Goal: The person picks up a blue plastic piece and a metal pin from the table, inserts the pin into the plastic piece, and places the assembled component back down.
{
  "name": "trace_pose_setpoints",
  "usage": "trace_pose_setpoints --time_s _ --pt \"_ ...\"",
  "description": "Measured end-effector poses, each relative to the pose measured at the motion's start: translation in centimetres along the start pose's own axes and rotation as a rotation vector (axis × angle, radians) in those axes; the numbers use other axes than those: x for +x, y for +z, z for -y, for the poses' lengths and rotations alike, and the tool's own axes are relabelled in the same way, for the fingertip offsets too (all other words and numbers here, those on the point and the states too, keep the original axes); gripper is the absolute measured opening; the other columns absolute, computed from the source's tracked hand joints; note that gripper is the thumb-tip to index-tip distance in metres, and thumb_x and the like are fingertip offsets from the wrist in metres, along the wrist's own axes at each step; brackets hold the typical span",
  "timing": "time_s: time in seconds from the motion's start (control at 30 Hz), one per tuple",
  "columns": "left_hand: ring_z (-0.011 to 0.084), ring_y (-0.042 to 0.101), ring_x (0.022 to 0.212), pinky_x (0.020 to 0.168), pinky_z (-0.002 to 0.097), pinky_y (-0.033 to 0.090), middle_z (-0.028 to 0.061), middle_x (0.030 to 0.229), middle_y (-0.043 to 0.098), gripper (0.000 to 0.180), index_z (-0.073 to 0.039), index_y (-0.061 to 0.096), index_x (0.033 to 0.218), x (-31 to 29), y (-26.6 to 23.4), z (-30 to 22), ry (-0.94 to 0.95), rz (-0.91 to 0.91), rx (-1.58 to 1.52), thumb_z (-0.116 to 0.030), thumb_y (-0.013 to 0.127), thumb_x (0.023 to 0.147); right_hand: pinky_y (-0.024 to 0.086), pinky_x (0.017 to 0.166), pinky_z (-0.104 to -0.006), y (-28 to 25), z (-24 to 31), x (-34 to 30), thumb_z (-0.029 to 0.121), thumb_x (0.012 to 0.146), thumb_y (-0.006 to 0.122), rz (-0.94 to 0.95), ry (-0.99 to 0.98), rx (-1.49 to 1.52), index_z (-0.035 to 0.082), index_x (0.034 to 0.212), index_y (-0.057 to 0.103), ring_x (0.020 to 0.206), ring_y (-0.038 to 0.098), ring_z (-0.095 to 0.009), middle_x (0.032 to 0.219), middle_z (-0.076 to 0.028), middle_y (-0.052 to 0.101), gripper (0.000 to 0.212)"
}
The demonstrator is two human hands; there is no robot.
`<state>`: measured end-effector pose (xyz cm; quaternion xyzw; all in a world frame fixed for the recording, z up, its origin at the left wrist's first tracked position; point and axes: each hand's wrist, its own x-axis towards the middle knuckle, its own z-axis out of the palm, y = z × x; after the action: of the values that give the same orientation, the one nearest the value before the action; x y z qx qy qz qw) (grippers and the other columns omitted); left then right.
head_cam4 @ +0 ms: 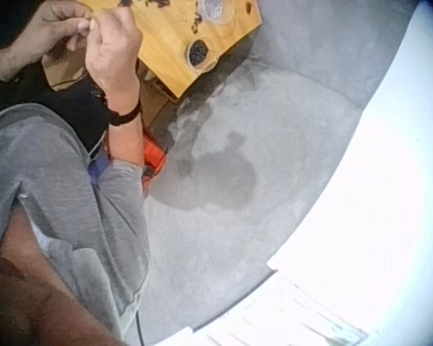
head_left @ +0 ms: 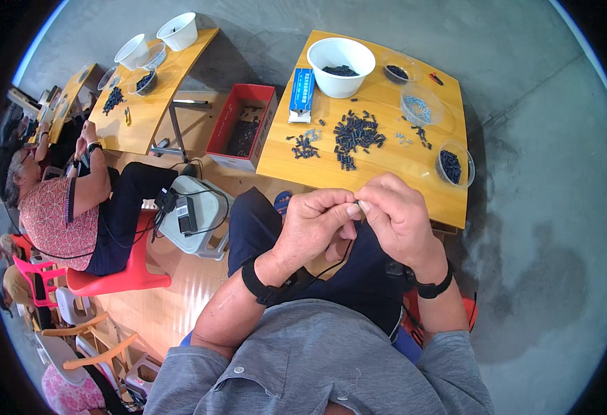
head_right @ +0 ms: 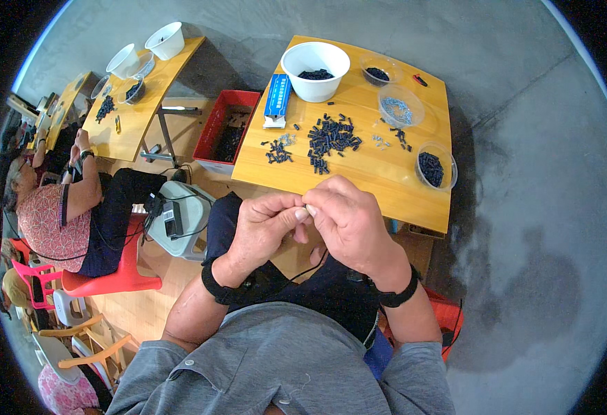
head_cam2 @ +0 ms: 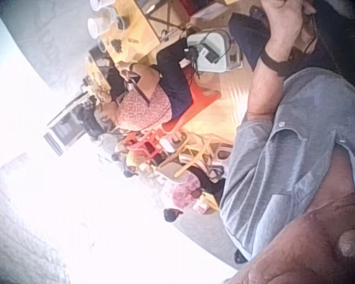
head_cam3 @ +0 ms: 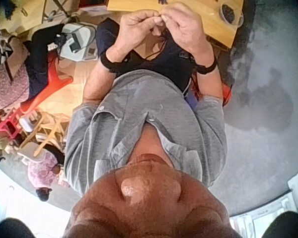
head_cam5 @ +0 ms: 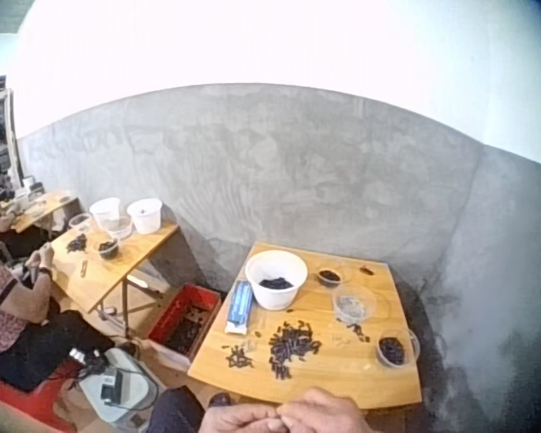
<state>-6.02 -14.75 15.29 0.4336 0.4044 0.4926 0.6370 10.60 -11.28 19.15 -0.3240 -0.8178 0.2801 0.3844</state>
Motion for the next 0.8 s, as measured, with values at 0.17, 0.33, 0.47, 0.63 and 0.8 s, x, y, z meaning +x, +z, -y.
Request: trace_pose_setpoints --time_s 0.17,0.33,0.47,0.63,0.8 --pt "0.0068 0.06 0.062 0.055 0.0185 0.049 0.0039 0.082 0.065 0.013 0.002 0.064 0.098 0.24 0.08 0.04 0.044 0.016 -0.098 -0.006 0.058 0.09 0.047 0.06 -0.0313 0.3 0.05 0.25 -0.004 0.079 0.06 -0.048 -0.037 0.022 -0.002 0.089 0.062 0.069 0.059 -0.025 0.08 -0.013 0.058 0.01" --pt "0.0054 0.06 0.062 0.054 0.0172 0.049 0.0026 0.08 0.065 0.014 0.002 0.064 0.099 0.24 0.08 -0.4 0.067 0.025 -0.114 -0.008 0.057 0.091 0.047 0.059 -0.0306 0.83 0.14 0.13 -0.004 0.079 0.062 -0.159 -0.023 0.092 -0.002 0.089 0.061 0.068 0.059 -0.023 0.079 -0.012 0.058 0.01" --pt "0.0056 0.06 0.062 0.055 0.0177 0.05 0.0029 0.08 0.065 0.014 0.002 0.063 0.099 0.22 0.0 -0.51 0.052 0.023 -0.104 -0.008 0.057 0.091 0.046 0.057 -0.0292 0.55 -0.14 0.15 -0.004 0.079 0.063 -0.124 -0.015 0.125 -0.001 0.086 0.06 0.067 0.059 -0.022 0.078 -0.011 0.059 0.008" --pt "0.0097 0.062 0.063 0.058 0.021 0.05 0.0072 0.085 0.067 0.013 0.003 0.063 0.1 0.27 0.03 -0.68 0.049 0.039 -0.128 -0.004 0.057 0.09 0.046 0.056 -0.0288 0.29 -0.16 0.22 -0.004 0.078 0.064 -0.105 -0.058 0.095 -0.001 0.086 0.06 0.066 0.059 -0.022 0.078 -0.011 0.059 0.009" --pt "0.0102 0.062 0.064 0.058 0.0214 0.05 0.0074 0.084 0.066 0.013 0.003 0.063 0.1 0.25 0.15 -0.7 0.055 0.049 -0.164 -0.004 0.057 0.09 0.047 0.055 -0.0286 0.29 -0.03 0.21 -0.005 0.078 0.064 -0.138 -0.125 0.053 -0.001 0.087 0.061 0.066 0.06 -0.021 0.08 -0.012 0.059 0.01"
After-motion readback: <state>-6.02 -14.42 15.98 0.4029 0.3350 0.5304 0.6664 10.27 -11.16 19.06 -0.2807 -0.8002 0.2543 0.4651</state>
